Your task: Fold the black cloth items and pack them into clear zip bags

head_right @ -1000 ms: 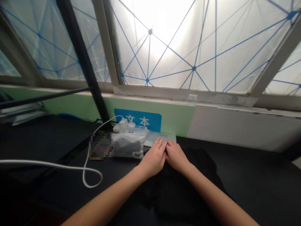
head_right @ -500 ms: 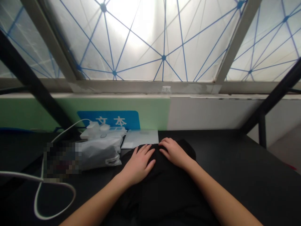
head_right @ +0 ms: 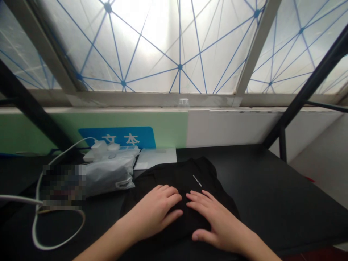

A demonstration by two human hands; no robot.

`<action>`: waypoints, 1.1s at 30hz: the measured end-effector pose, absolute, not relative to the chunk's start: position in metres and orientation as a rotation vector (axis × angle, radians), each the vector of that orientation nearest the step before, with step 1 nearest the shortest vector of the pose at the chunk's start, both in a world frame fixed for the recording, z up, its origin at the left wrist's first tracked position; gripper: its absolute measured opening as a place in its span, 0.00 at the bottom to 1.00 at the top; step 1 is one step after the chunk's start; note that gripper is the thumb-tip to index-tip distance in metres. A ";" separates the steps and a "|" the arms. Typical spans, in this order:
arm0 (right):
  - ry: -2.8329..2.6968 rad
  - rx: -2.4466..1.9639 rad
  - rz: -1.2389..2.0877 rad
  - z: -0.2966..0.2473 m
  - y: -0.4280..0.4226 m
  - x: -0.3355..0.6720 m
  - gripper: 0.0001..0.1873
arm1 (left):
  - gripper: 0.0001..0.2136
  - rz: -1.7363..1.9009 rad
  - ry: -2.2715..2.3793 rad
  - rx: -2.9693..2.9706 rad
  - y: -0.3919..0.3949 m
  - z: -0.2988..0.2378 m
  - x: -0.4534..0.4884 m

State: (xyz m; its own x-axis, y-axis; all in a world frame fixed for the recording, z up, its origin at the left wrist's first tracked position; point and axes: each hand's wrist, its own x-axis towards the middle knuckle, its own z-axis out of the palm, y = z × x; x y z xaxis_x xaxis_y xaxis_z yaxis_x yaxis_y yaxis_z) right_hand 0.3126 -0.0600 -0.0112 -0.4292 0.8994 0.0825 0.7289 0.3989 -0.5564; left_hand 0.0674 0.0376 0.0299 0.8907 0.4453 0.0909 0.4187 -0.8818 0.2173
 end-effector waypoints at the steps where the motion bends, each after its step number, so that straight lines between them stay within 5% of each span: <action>1: -2.281 -1.410 0.649 -0.014 -0.066 0.320 0.40 | 0.16 0.204 0.641 2.825 0.028 0.029 0.063; 4: -2.242 -1.455 0.593 -0.016 -0.077 0.335 0.36 | 0.38 0.209 0.577 2.736 0.010 0.019 0.045; 10: -2.307 -1.385 0.295 -0.006 -0.074 0.322 0.12 | 0.07 0.414 0.678 2.585 0.002 0.013 0.023; 20: -2.180 -1.554 0.386 0.034 -0.069 0.331 0.11 | 0.09 0.997 0.736 2.442 -0.007 0.021 0.033; 26: -2.222 -1.641 0.729 0.074 -0.063 0.350 0.10 | 0.08 0.848 0.752 2.356 -0.005 0.032 0.035; 33: -2.377 -1.627 0.528 0.063 0.037 0.350 0.06 | 0.07 0.645 1.189 2.420 0.063 0.032 0.045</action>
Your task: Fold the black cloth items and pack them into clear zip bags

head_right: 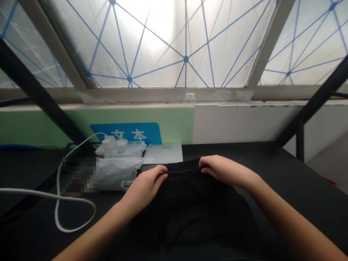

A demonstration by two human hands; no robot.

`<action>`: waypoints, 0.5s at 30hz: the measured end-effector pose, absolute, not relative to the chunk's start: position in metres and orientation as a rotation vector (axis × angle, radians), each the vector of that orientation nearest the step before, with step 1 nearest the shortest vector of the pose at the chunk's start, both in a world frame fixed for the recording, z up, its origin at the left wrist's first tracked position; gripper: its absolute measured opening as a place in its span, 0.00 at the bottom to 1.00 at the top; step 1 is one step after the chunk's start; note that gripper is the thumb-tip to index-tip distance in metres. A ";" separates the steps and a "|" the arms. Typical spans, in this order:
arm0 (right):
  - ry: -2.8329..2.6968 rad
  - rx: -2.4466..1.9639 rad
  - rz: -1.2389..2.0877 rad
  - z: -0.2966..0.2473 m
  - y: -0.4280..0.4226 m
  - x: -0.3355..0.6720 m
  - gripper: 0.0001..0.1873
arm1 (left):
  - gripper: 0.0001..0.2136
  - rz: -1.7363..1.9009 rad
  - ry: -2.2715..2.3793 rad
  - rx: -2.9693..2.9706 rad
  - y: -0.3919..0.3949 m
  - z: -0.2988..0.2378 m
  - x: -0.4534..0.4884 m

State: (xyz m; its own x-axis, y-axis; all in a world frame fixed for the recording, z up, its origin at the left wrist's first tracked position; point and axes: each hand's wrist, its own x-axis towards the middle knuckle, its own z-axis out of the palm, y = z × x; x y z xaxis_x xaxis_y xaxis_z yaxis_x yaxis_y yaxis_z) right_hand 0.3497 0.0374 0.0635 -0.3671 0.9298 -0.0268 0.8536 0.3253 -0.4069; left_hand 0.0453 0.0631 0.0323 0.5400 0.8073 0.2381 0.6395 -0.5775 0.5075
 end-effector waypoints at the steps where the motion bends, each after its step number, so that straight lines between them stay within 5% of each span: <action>1: -2.408 -1.645 0.487 0.057 0.053 0.348 0.05 | 0.07 0.555 1.252 2.480 0.075 0.033 0.050; 6: -2.445 -1.714 0.251 0.019 0.089 0.344 0.06 | 0.09 0.311 1.435 2.715 0.106 0.030 0.061; 15: -2.252 -1.680 0.450 -0.009 0.077 0.368 0.18 | 0.20 0.330 1.132 2.606 0.096 0.016 0.041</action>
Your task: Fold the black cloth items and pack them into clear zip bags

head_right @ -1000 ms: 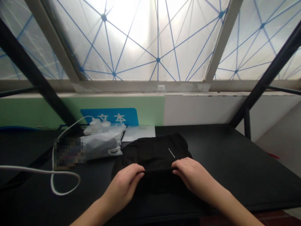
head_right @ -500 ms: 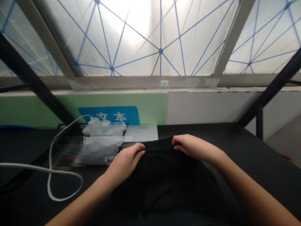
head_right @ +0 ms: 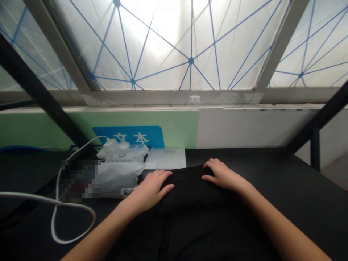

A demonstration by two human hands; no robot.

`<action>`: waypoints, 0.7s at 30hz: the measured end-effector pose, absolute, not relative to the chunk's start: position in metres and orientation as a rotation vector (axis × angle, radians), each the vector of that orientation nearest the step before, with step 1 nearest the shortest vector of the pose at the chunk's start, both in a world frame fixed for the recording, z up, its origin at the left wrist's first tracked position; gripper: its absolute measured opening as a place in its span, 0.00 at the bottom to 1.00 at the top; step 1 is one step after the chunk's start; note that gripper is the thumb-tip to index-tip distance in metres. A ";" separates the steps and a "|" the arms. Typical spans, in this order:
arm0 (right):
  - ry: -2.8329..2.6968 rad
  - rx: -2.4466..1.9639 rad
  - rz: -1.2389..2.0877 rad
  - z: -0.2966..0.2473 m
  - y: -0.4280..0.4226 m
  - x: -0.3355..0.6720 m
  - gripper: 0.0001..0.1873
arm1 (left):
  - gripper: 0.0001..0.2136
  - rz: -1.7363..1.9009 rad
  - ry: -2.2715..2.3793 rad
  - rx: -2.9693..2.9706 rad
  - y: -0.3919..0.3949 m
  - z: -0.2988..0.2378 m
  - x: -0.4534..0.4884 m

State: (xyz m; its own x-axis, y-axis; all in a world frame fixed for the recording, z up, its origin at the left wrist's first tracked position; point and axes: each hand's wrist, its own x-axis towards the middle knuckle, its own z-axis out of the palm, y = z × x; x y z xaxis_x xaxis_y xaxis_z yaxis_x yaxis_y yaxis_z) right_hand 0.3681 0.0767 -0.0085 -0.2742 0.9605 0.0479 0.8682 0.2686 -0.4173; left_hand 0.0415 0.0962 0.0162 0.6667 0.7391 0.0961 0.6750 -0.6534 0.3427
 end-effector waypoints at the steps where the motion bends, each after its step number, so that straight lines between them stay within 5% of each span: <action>1: -2.221 -1.684 0.472 -0.008 0.078 0.369 0.17 | 0.20 0.317 1.156 2.597 0.097 0.014 0.042; 6: -1.956 -1.650 0.696 -0.001 0.080 0.367 0.15 | 0.16 0.325 1.156 2.515 0.104 0.012 0.041; 11: -1.491 -1.466 0.993 0.020 0.074 0.369 0.25 | 0.13 0.516 0.971 2.088 0.093 0.036 0.038; 17: -1.344 -1.425 0.472 0.018 0.100 0.384 0.28 | 0.20 0.485 0.719 1.111 0.077 0.030 0.058; 21: -1.597 -1.515 0.213 -0.007 0.118 0.381 0.16 | 0.15 0.477 0.973 1.497 0.084 0.006 0.063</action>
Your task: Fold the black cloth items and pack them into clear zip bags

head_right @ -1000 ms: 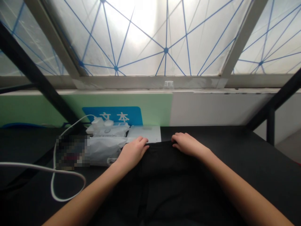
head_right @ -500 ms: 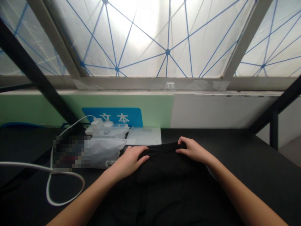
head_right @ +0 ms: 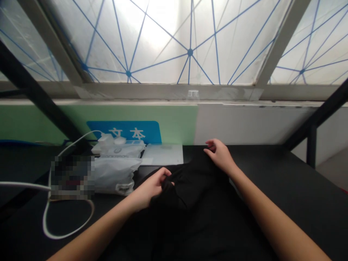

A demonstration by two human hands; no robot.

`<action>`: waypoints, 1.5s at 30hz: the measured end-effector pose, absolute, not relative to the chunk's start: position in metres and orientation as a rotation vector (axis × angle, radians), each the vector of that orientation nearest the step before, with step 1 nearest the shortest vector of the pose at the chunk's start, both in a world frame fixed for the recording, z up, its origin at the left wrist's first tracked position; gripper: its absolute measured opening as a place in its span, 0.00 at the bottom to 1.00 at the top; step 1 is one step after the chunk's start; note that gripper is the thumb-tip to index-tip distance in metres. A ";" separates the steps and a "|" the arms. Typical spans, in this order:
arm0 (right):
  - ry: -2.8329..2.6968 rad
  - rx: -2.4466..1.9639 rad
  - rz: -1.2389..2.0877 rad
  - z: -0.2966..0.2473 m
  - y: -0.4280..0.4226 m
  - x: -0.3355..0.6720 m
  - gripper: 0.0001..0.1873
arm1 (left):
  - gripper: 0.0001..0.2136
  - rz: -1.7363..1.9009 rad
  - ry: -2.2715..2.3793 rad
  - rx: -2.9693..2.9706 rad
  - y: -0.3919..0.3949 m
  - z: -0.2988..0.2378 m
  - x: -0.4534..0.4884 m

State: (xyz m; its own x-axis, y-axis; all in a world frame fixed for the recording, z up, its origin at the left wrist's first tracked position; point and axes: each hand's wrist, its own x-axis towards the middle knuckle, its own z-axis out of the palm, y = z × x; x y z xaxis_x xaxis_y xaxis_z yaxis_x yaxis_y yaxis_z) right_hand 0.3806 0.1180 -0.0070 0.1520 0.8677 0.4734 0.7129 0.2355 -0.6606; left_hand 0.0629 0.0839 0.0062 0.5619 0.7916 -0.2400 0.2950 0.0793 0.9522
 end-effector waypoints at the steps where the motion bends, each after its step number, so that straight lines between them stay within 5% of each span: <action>1: -1.652 -1.520 0.205 -0.011 0.118 0.377 0.14 | 0.15 0.474 1.025 1.653 0.085 0.004 0.061; 7: -2.103 -1.333 0.175 0.011 0.063 0.326 0.10 | 0.23 0.517 1.108 2.073 0.086 0.016 0.048; 13: -2.596 -0.993 0.221 0.011 -0.002 0.253 0.34 | 0.19 0.519 1.107 2.123 0.091 0.005 0.050; 19: -2.575 -0.907 0.162 0.003 -0.006 0.240 0.08 | 0.20 0.661 0.906 2.242 0.090 0.009 0.047; 24: -2.034 -1.004 0.558 0.028 0.004 0.264 0.02 | 0.18 0.516 0.517 2.142 0.089 0.029 0.043; 27: -1.812 -1.163 0.694 0.044 0.013 0.289 0.10 | 0.15 0.474 0.453 1.874 0.084 0.037 0.042; 36: -1.620 -1.248 1.404 0.049 0.049 0.353 0.17 | 0.49 0.371 0.677 1.655 0.043 0.020 0.068; 45: -1.714 -1.599 0.766 -0.012 0.083 0.353 0.23 | 0.41 0.559 0.857 1.576 0.043 -0.011 0.089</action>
State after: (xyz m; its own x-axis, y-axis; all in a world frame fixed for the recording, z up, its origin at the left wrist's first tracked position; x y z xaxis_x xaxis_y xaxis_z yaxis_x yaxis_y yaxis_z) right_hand 0.3526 0.0825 -0.0120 -0.0320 0.9966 0.0765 0.6082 0.0801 -0.7897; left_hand 0.0893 0.0426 -0.0114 0.6135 0.7820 -0.1098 0.2157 -0.0322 0.9759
